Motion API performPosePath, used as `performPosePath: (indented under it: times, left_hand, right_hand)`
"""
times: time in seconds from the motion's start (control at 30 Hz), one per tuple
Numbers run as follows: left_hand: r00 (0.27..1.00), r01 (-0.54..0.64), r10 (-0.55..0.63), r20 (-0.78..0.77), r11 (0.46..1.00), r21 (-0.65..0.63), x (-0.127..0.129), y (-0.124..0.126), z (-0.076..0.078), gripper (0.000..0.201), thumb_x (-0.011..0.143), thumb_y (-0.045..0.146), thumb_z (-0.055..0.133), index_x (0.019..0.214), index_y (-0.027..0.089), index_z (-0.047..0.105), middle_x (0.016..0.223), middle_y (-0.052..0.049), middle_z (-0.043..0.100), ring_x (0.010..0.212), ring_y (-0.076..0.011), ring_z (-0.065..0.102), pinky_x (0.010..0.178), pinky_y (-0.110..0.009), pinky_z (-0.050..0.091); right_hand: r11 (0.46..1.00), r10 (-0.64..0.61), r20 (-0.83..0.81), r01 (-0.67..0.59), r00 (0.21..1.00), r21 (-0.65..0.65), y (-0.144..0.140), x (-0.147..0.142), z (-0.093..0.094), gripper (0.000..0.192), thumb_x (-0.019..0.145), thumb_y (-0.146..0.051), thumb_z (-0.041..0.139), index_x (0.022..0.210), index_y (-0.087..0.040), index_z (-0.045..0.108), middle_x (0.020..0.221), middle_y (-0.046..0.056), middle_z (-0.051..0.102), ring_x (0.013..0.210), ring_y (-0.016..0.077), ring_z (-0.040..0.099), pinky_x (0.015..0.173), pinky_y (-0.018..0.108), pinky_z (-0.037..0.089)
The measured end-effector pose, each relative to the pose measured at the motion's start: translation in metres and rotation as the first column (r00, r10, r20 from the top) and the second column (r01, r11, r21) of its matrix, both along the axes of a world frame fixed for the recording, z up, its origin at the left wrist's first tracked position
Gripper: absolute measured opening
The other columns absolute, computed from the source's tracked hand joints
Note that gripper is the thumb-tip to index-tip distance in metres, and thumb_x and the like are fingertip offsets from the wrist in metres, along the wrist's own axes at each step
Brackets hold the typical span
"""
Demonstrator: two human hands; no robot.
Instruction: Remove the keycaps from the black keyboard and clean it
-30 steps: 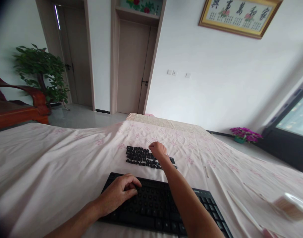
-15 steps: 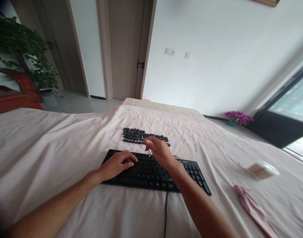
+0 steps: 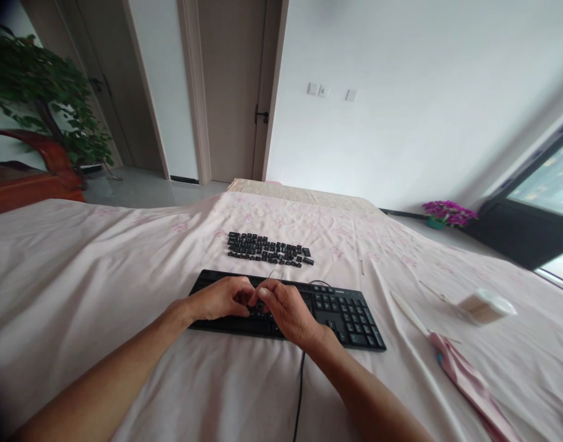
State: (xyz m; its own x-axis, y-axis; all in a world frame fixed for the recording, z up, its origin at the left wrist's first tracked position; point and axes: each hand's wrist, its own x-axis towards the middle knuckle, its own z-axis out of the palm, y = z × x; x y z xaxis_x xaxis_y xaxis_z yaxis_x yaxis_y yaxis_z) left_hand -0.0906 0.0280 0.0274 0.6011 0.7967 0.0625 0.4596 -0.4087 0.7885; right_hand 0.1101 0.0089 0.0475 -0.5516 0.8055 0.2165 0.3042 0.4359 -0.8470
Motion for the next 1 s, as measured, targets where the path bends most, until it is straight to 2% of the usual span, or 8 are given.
performPosePath:
  times: [0.13, 0.23, 0.43, 0.67, 0.8, 1.0]
  left_hand:
    - [0.999, 0.044, -0.044, 0.002, 0.998, 0.053, -0.002, -0.002, -0.004, 0.003, 0.073, 0.016, 0.063, 0.071, 0.017, 0.064, 0.077, 0.002, 0.055, 0.07, -0.0115, 0.054, 0.062, -0.021, 0.037]
    - [1.0, 0.029, -0.029, 0.007, 0.997, 0.068, -0.003, -0.003, -0.007, 0.012, 0.076, 0.021, 0.063, 0.066, 0.016, 0.061, 0.075, 0.002, 0.055, 0.069, -0.0115, 0.053, 0.062, -0.021, 0.036]
    - [1.0, -0.003, 0.005, -0.011, 0.986, 0.169, 0.001, -0.005, -0.018, 0.015, 0.08, 0.028, 0.064, 0.069, 0.018, 0.063, 0.076, 0.002, 0.059, 0.073, -0.0132, 0.055, 0.066, -0.022, 0.037]
    - [0.999, 0.022, -0.015, -0.033, 0.969, 0.245, 0.002, -0.004, -0.025, 0.013, 0.08, 0.025, 0.064, 0.069, 0.019, 0.065, 0.078, 0.002, 0.061, 0.075, -0.0142, 0.057, 0.069, -0.023, 0.038]
    - [1.0, 0.016, -0.01, -0.028, 0.97, 0.242, 0.002, -0.005, -0.025, 0.013, 0.081, 0.026, 0.065, 0.07, 0.019, 0.066, 0.08, 0.001, 0.062, 0.078, -0.0144, 0.057, 0.071, -0.023, 0.039]
    - [0.999, 0.025, -0.029, 0.02, 0.982, 0.186, 0.004, -0.011, -0.018, 0.018, 0.084, 0.034, 0.061, 0.077, 0.019, 0.067, 0.087, 0.0, 0.064, 0.081, -0.0145, 0.058, 0.074, -0.023, 0.041]
  right_hand:
    - [0.994, 0.03, 0.071, -0.037, 0.997, 0.105, -0.002, -0.003, -0.003, 0.038, 0.099, -0.04, 0.039, 0.091, -0.019, 0.07, 0.087, 0.003, 0.067, 0.073, 0.0124, 0.059, 0.07, 0.022, 0.047]
    - [0.985, 0.069, 0.1, -0.084, 0.993, 0.153, -0.002, -0.006, -0.005, 0.039, 0.099, -0.038, 0.038, 0.087, -0.02, 0.069, 0.085, 0.003, 0.066, 0.076, 0.0132, 0.06, 0.072, 0.022, 0.046]
    - [0.953, 0.142, 0.122, -0.169, 0.982, 0.25, -0.002, -0.009, -0.016, 0.038, 0.1, -0.038, 0.034, 0.084, -0.02, 0.063, 0.081, 0.003, 0.065, 0.076, 0.0148, 0.06, 0.076, 0.027, 0.046]
    - [0.963, 0.103, 0.07, -0.117, 0.992, 0.242, 0.0, -0.012, -0.022, 0.041, 0.1, -0.039, 0.032, 0.079, -0.02, 0.062, 0.077, 0.002, 0.063, 0.074, 0.0139, 0.059, 0.075, 0.026, 0.045]
    - [0.963, 0.071, 0.031, -0.076, 0.997, 0.259, -0.001, -0.011, -0.029, 0.04, 0.1, -0.036, 0.033, 0.078, -0.02, 0.061, 0.075, 0.002, 0.062, 0.07, 0.0137, 0.059, 0.073, 0.026, 0.046]
    - [0.931, 0.067, -0.064, -0.039, 0.996, 0.362, -0.006, -0.006, -0.038, 0.039, 0.099, -0.035, 0.032, 0.077, -0.02, 0.061, 0.074, 0.004, 0.064, 0.072, 0.0155, 0.06, 0.071, 0.028, 0.049]
